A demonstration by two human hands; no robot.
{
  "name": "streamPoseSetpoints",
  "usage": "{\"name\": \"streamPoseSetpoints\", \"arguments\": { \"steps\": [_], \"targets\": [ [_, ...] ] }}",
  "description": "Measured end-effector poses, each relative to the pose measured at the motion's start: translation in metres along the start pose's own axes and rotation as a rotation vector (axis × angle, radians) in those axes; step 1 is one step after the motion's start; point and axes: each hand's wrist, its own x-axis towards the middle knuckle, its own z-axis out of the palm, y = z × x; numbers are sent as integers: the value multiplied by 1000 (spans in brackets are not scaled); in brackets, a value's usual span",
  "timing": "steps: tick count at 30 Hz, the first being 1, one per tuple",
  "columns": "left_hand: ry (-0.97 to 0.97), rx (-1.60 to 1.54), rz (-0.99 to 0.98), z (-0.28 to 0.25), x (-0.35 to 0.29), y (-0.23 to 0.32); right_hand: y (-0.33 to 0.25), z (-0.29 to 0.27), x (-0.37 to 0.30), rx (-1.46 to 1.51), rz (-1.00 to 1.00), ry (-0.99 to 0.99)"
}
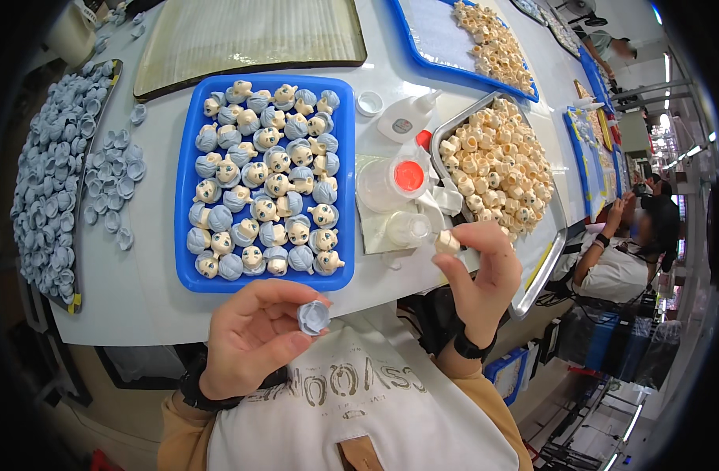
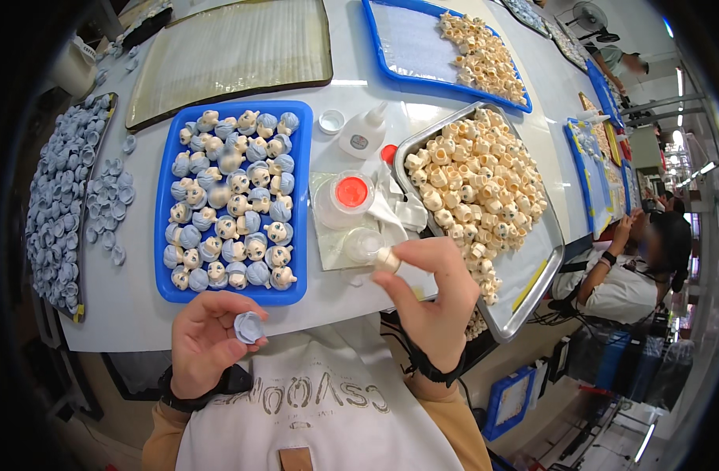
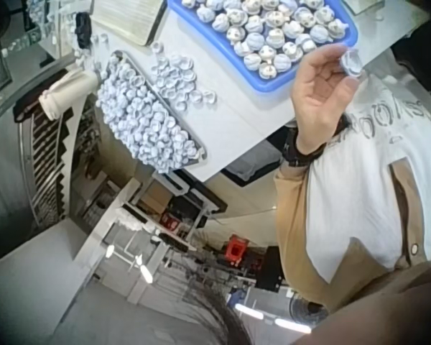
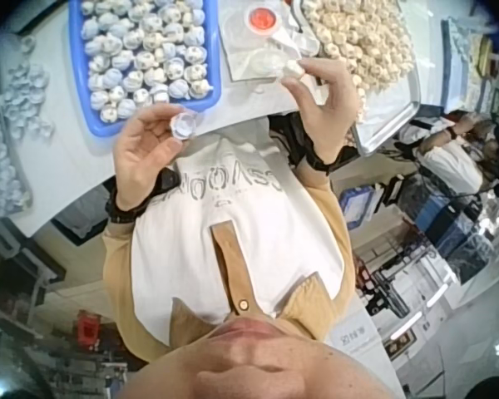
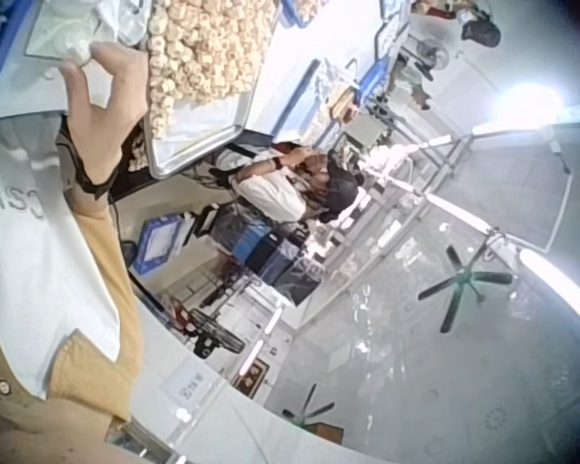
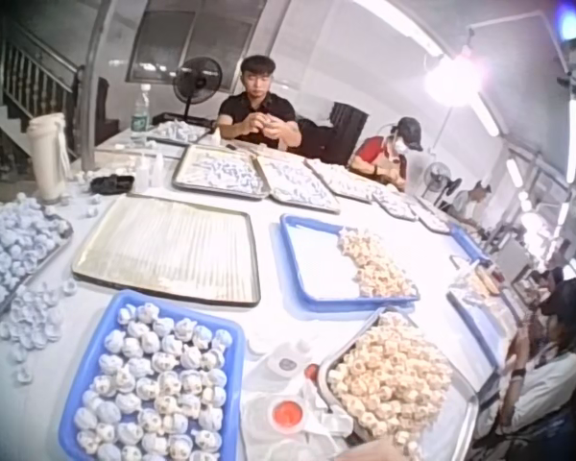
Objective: The person repeatedly picks up small blue and white plastic components from a tray, applies a substance from a squeeze bottle, and joins them together by hand. The assembled items are placed into a blue tray on the table. The process is repetitive and involves handling small parts one at a time.
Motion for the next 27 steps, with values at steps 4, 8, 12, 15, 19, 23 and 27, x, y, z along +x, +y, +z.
{"name": "streamPoseSetpoints", "arguments": {
  "steps": [4, 8, 12, 15, 19, 23, 27],
  "targets": [
    [-30, 1, -6, 2, 3, -2, -15, 10, -7, 429, -53, -166],
    [-44, -12, 13, 3, 3, -4, -33, 26, -2, 490, -213, -365],
    [-41, -3, 28, 5, 2, -1, -44, 31, 2, 458, -263, -369],
    [-29, 11, 20, 2, 1, -3, -43, 27, 3, 348, -242, -342],
    [-16, 25, 18, 0, -1, -1, -28, -1, 8, -110, 48, -82],
    [-33, 30, 15, 1, 0, -5, -17, -6, 19, -316, 9, -197],
    [-44, 50, 13, 0, 0, -2, -9, 0, 23, -392, -65, -260]
  ]
}}
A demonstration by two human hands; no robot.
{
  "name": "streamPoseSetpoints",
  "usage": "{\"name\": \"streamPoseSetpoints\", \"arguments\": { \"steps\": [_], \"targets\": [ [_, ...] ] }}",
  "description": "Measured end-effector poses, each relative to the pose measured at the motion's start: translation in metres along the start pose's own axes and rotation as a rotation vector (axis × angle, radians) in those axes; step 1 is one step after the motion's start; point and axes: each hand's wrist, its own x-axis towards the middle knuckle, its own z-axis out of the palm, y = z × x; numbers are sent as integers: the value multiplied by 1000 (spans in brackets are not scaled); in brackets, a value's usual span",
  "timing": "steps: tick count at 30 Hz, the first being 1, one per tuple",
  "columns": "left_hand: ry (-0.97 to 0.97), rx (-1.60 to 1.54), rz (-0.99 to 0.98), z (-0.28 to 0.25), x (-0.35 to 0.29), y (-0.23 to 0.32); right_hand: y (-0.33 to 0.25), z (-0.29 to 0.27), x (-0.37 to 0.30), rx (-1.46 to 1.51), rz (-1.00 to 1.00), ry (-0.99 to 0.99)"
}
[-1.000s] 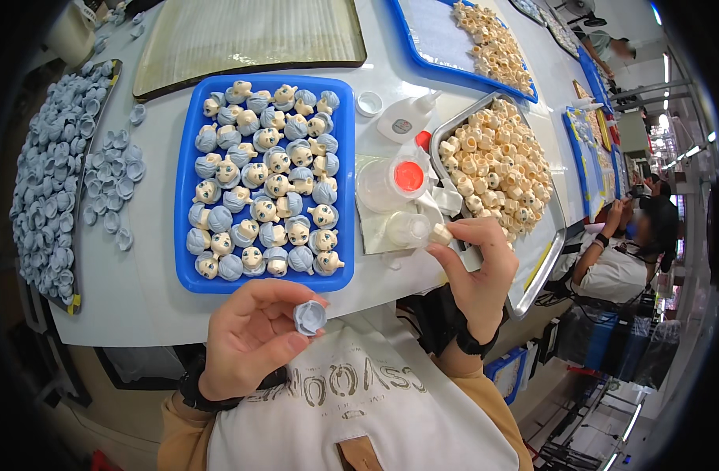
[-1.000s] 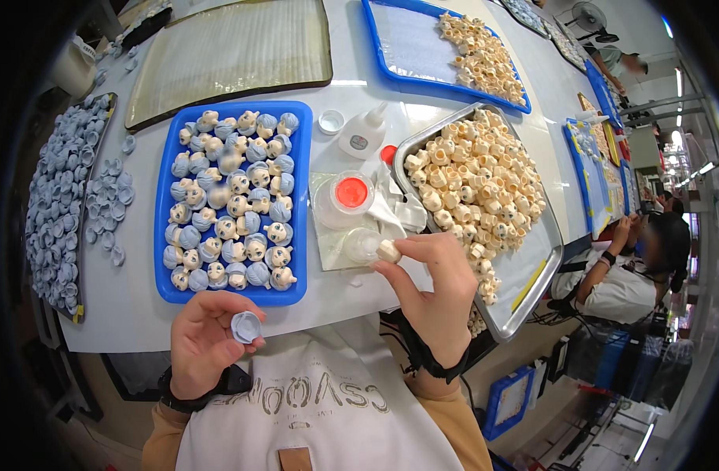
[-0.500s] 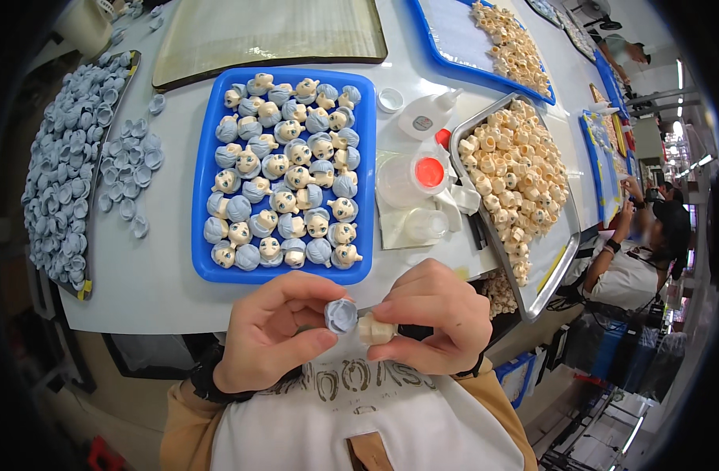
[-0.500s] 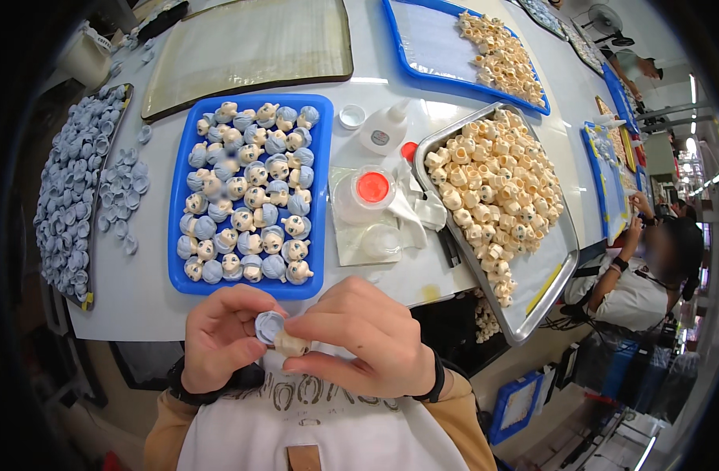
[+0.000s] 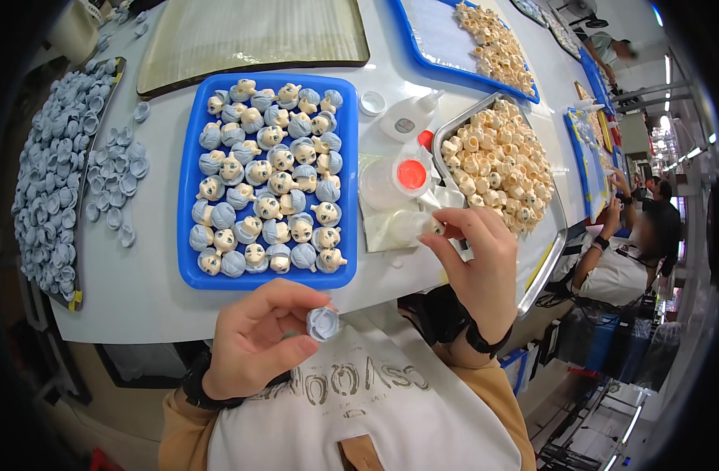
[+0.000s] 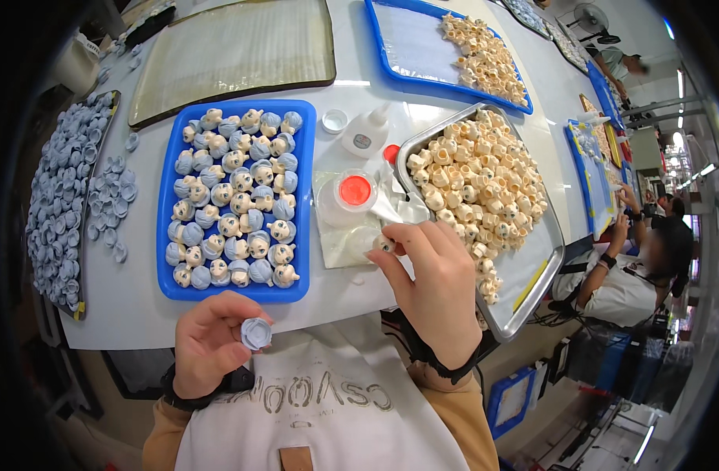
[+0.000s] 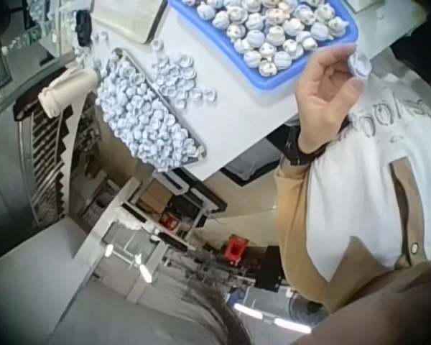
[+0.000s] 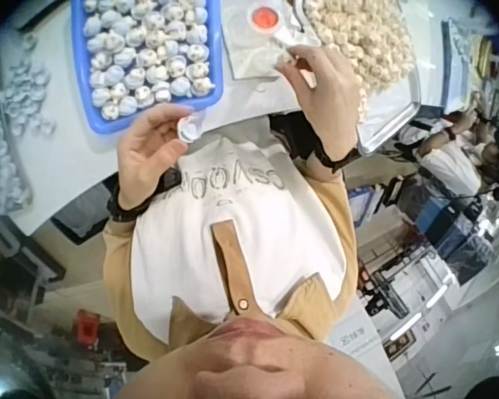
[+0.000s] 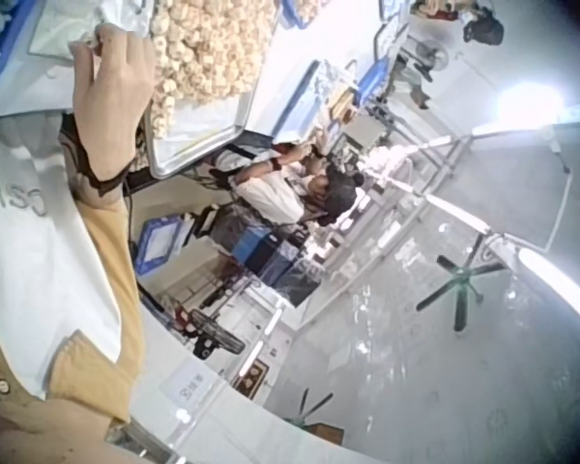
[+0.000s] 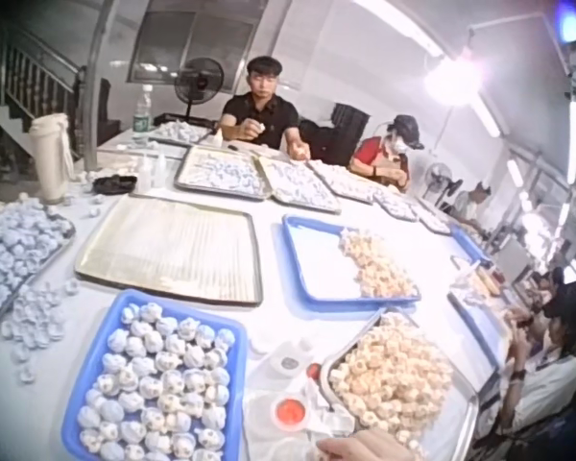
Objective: The person repeatedly picks up small blue and white plastic components from a tray, applies a substance from a squeeze bottle, and joins them together by hand. The assembled items are placed into a blue tray on the table. The process is repetitive and involves handling small parts one at a time.
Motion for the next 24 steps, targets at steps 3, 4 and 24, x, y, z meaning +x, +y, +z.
{"name": "streamPoseSetpoints", "arguments": {
  "steps": [3, 4, 24],
  "targets": [
    [5, 4, -10, -1, -1, 0, 1, 3, 3, -29, -32, -24],
    [6, 4, -10, -1, -1, 1, 1, 4, 4, -28, -43, -22],
    [27, -48, 49, 4, 1, -2, 9, 8, -12, 105, -59, 152]
  ]
}}
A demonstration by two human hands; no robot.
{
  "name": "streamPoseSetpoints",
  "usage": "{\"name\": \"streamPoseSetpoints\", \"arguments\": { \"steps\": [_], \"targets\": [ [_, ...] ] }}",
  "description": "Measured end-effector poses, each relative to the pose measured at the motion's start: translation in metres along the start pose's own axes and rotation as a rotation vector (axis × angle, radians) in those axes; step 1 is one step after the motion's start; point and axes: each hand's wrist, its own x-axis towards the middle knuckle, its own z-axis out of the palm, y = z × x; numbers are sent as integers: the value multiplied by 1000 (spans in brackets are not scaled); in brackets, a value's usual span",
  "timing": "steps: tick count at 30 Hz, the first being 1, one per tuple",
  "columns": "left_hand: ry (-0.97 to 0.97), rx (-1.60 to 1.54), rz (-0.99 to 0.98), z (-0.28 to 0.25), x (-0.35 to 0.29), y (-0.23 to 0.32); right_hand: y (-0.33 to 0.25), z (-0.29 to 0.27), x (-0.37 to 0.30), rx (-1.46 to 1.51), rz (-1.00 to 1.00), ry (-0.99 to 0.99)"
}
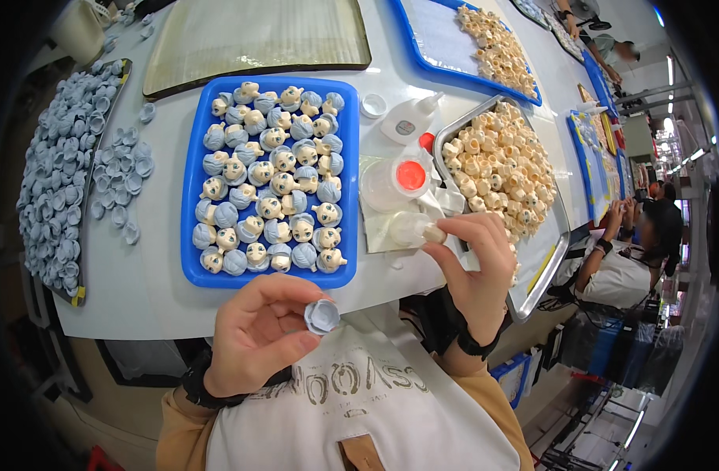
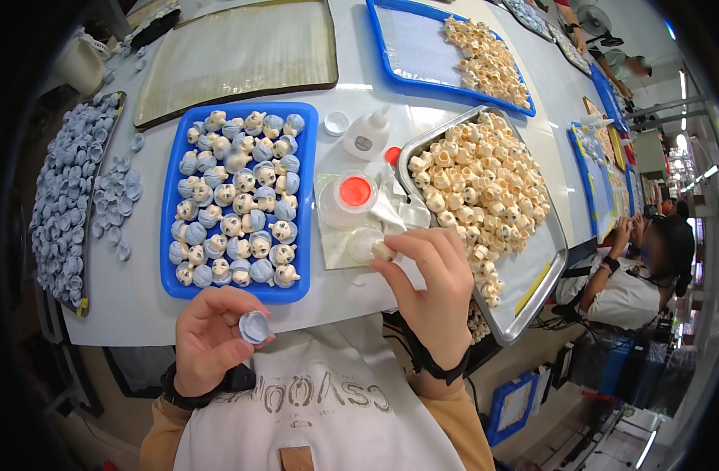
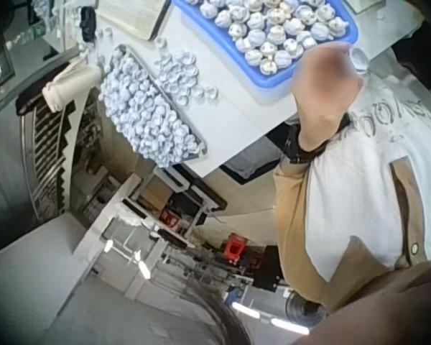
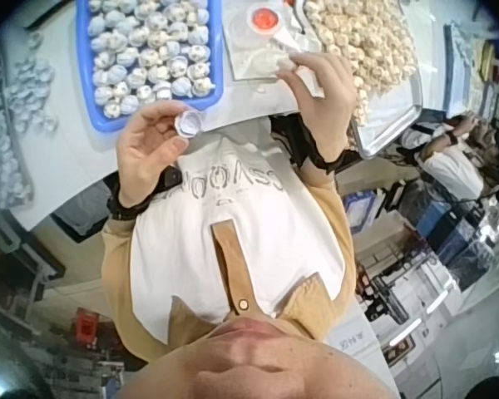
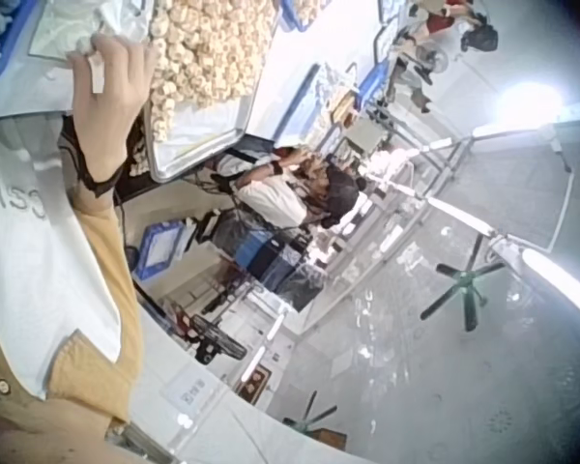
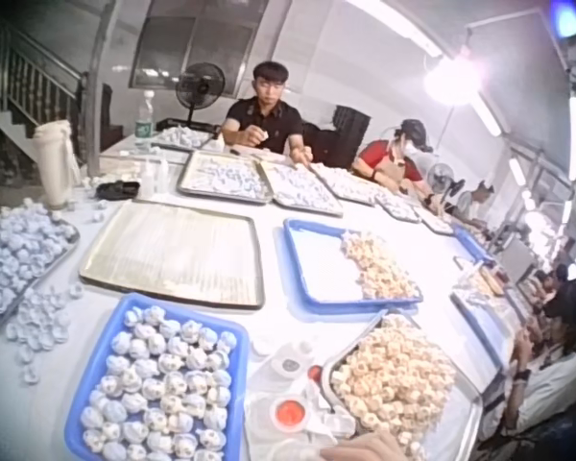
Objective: The person repeatedly picks up small blue and white plastic components from a tray, applies a substance from a squeeze bottle, and joins them together by hand. The assembled items are placed into a blue tray on the table. The process is repetitive and involves handling small parts one at a time.
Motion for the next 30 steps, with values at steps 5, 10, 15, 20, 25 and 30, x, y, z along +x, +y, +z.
{"name": "streamPoseSetpoints", "arguments": {
  "steps": [5, 10, 15, 20, 25, 30],
  "targets": [
    [-19, 33, 8, 2, 0, -1, -36, 3, -6, 519, -157, -59],
    [-29, 66, -16, 2, -2, 3, -55, 16, -3, 541, -293, -133],
    [-80, 172, -105, -4, -6, 3, -55, 18, -1, 500, -350, -290],
    [-28, 0, -133, 4, -4, 6, -64, 23, -1, 432, -315, -252],
    [5, -19, -269, 6, -5, 12, -63, 33, -9, 265, -402, -181],
    [-143, 145, -365, -2, -6, 13, -63, 32, -11, 256, -462, -188]
  ]
}}
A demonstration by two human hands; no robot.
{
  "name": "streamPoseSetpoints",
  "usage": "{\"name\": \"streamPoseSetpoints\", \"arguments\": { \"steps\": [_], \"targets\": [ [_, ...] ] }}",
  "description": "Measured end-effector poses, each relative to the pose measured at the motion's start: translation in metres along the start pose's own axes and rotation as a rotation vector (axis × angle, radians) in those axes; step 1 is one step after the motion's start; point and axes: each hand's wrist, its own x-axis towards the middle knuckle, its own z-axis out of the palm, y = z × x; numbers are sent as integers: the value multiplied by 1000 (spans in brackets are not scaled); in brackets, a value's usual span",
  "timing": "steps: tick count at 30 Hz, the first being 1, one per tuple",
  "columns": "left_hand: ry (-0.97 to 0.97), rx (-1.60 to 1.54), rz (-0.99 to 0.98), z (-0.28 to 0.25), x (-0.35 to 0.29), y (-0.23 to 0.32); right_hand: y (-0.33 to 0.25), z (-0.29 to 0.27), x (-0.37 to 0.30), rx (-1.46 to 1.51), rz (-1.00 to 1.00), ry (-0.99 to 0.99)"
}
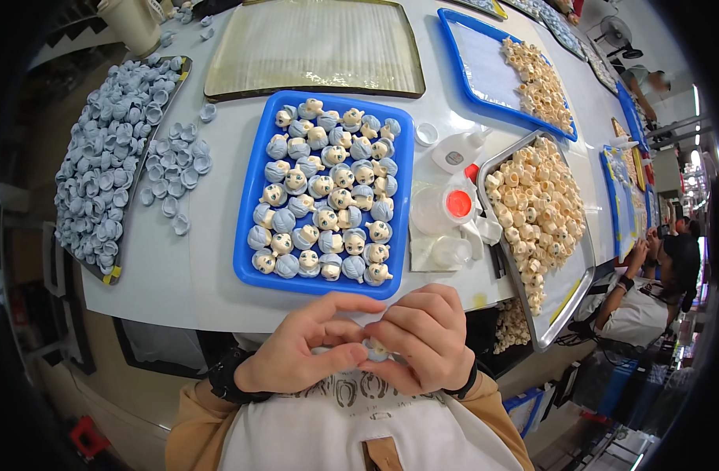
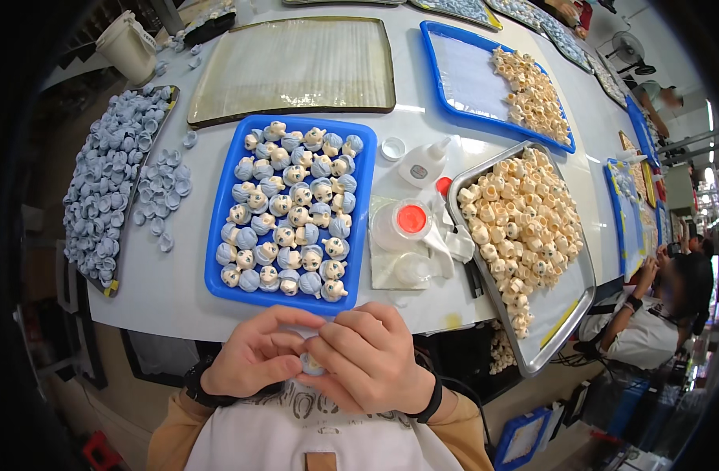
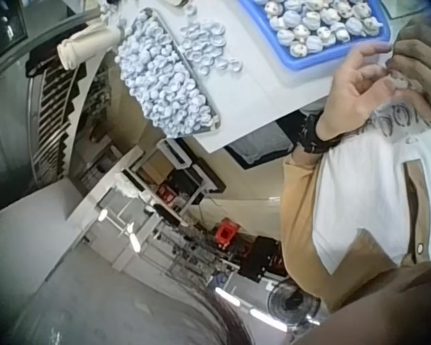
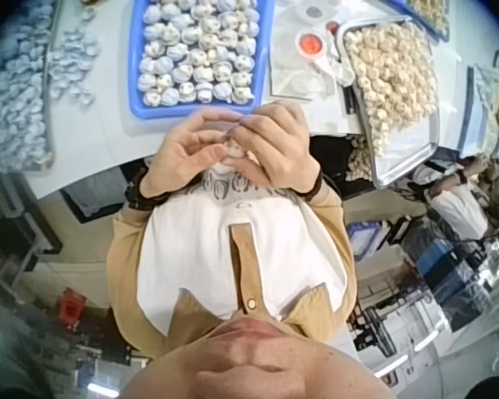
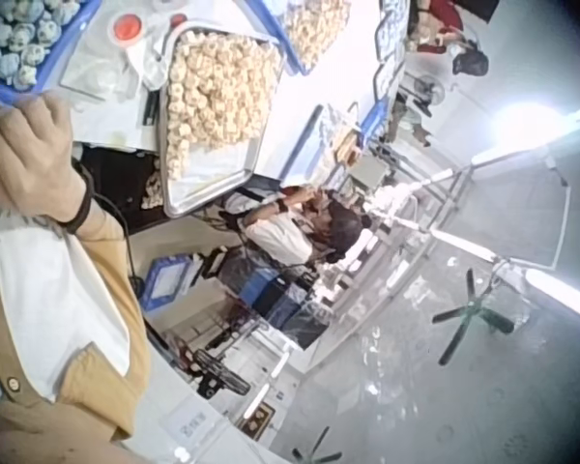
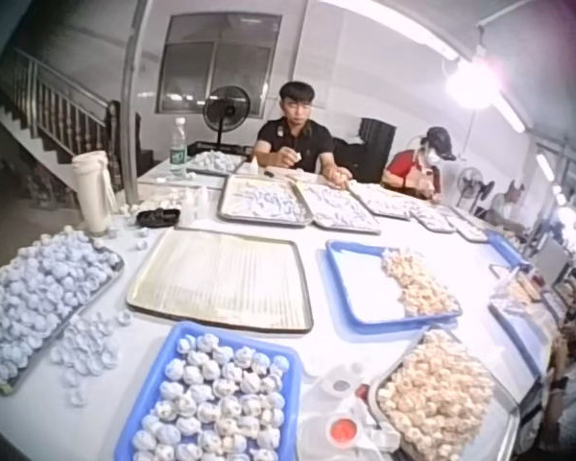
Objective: The person repeatedly picks up small blue and white plastic components from a tray, applies a substance from a squeeze bottle, and joins them together by hand. The assembled items are placed into a blue tray on the table. The process is repetitive and involves handling small parts one at a time.
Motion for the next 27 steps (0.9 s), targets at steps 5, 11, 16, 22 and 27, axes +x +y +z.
{"name": "streamPoseSetpoints", "arguments": {
  "steps": [5, 11, 16, 22, 27],
  "targets": [
    [14, 6, 64, 5, 1, -1, 0, 0, -3, 76, -36, -14],
    [226, 536, 210, -2, -4, 18, 3, -11, -5, 296, 119, -112],
    [562, 1464, 359, -23, 8, 78, 15, -38, -31, 103, 328, 265],
    [438, 1763, 507, -50, 54, 75, 20, -39, -44, 83, 401, 262],
    [416, 1780, 646, -49, 53, 74, 17, -44, -50, 28, 479, 316]
  ]
}}
